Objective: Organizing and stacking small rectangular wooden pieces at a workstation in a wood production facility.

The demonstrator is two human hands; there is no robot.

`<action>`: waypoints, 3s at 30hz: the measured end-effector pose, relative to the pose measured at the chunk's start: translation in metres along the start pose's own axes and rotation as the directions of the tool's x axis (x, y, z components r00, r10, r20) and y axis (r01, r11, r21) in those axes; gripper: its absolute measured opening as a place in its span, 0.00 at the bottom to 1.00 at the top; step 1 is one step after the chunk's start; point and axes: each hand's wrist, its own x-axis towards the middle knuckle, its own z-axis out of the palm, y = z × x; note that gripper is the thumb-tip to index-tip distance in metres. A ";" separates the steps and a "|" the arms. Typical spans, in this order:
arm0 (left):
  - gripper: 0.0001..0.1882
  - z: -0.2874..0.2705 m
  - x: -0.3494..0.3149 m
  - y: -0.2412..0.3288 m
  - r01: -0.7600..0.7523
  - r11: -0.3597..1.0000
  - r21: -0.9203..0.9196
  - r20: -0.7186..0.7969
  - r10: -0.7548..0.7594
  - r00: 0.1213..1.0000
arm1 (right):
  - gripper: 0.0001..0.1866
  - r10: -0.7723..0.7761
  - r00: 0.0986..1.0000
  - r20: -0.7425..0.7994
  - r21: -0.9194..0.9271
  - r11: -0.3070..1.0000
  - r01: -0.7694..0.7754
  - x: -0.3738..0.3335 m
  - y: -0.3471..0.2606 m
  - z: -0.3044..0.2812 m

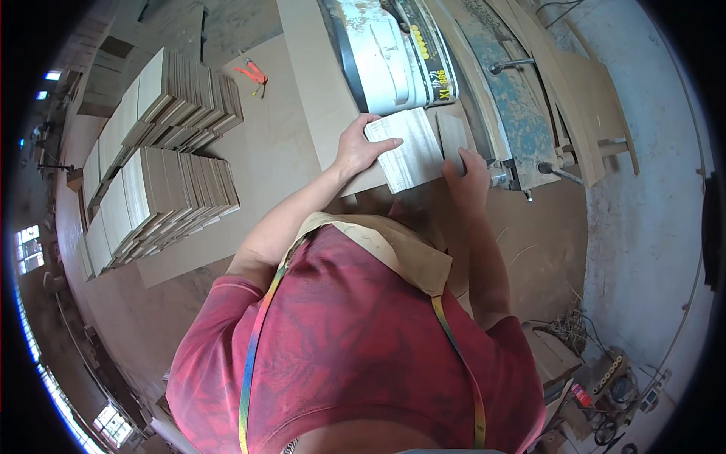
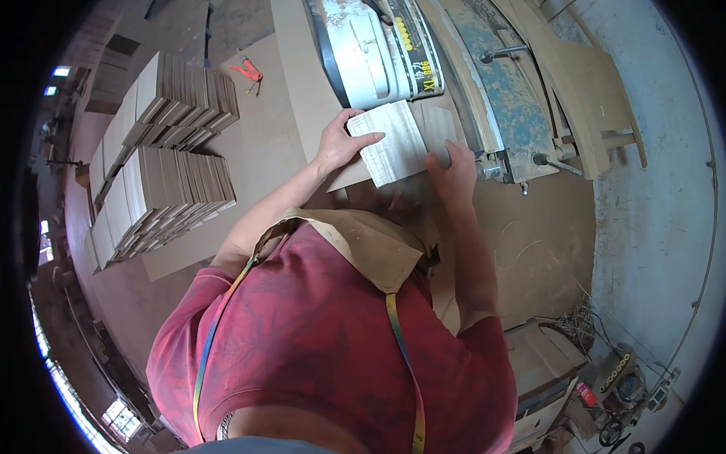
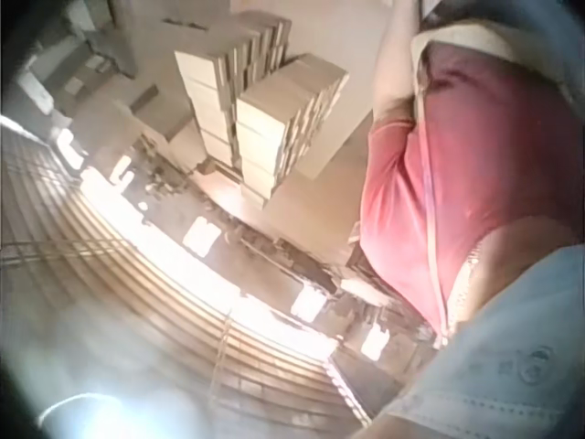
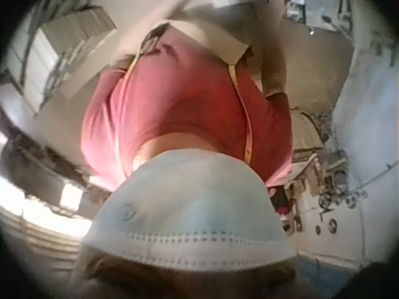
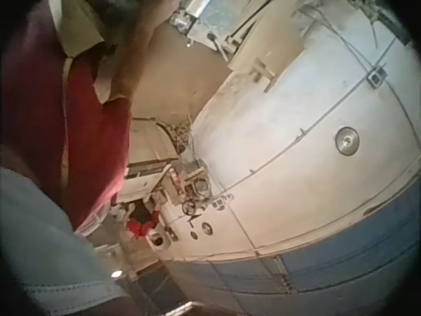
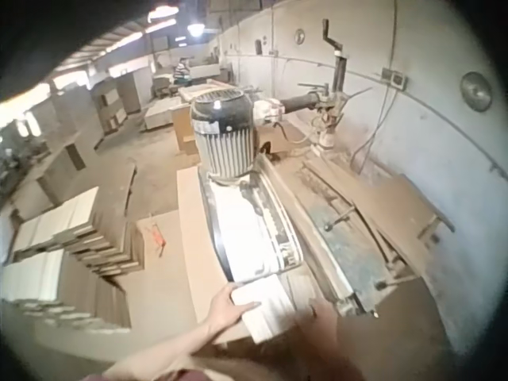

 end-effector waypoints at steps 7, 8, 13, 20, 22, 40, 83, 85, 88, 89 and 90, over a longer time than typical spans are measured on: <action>0.32 -0.007 0.008 -0.008 0.061 0.978 -0.199 0.103 -0.041 0.994 | 0.28 -0.021 0.993 0.113 0.043 0.999 0.016 -0.001 0.020 -0.008; 0.32 -0.008 0.010 -0.010 0.073 0.973 -0.220 0.117 -0.048 0.992 | 0.29 -0.058 0.993 0.100 -0.080 0.995 0.066 -0.003 0.020 -0.005; 0.33 -0.010 0.014 -0.015 0.118 0.951 -0.285 0.143 -0.080 0.987 | 0.33 -0.198 0.975 0.100 -0.447 0.867 0.222 -0.004 0.014 0.020; 0.33 -0.006 0.011 -0.017 0.100 0.938 -0.332 0.128 -0.061 0.990 | 0.31 -0.340 0.940 0.021 -0.479 0.822 0.308 0.041 0.026 0.063; 0.34 -0.005 0.009 -0.017 0.093 0.936 -0.341 0.116 -0.057 0.992 | 0.30 -0.370 0.929 -0.004 -0.462 0.824 0.326 0.056 0.027 0.066; 0.33 -0.013 -0.042 -0.015 0.405 0.882 -0.241 0.117 -0.388 0.914 | 0.28 0.198 0.801 0.565 0.182 0.917 -0.355 0.014 -0.076 0.045; 0.31 0.002 -0.012 -0.031 0.230 0.677 -0.699 0.231 -0.090 0.969 | 0.29 -0.201 0.976 0.081 0.036 0.979 0.199 -0.037 -0.097 0.007; 0.30 -0.002 -0.011 -0.033 0.239 0.671 -0.702 0.258 -0.074 0.963 | 0.28 -0.178 0.982 0.063 0.184 0.969 0.164 -0.035 -0.084 0.001; 0.29 -0.008 -0.012 -0.032 0.239 0.674 -0.699 0.265 -0.066 0.962 | 0.26 -0.184 0.983 0.010 0.119 0.976 0.182 -0.032 -0.058 -0.007; 0.28 -0.009 -0.013 -0.031 0.237 0.679 -0.695 0.262 -0.068 0.963 | 0.25 -0.207 0.978 -0.031 -0.024 0.978 0.206 -0.031 -0.048 -0.008; 0.28 -0.011 -0.014 -0.030 0.237 0.686 -0.688 0.261 -0.071 0.963 | 0.23 -0.231 0.970 -0.070 -0.168 0.962 0.217 -0.029 -0.038 -0.007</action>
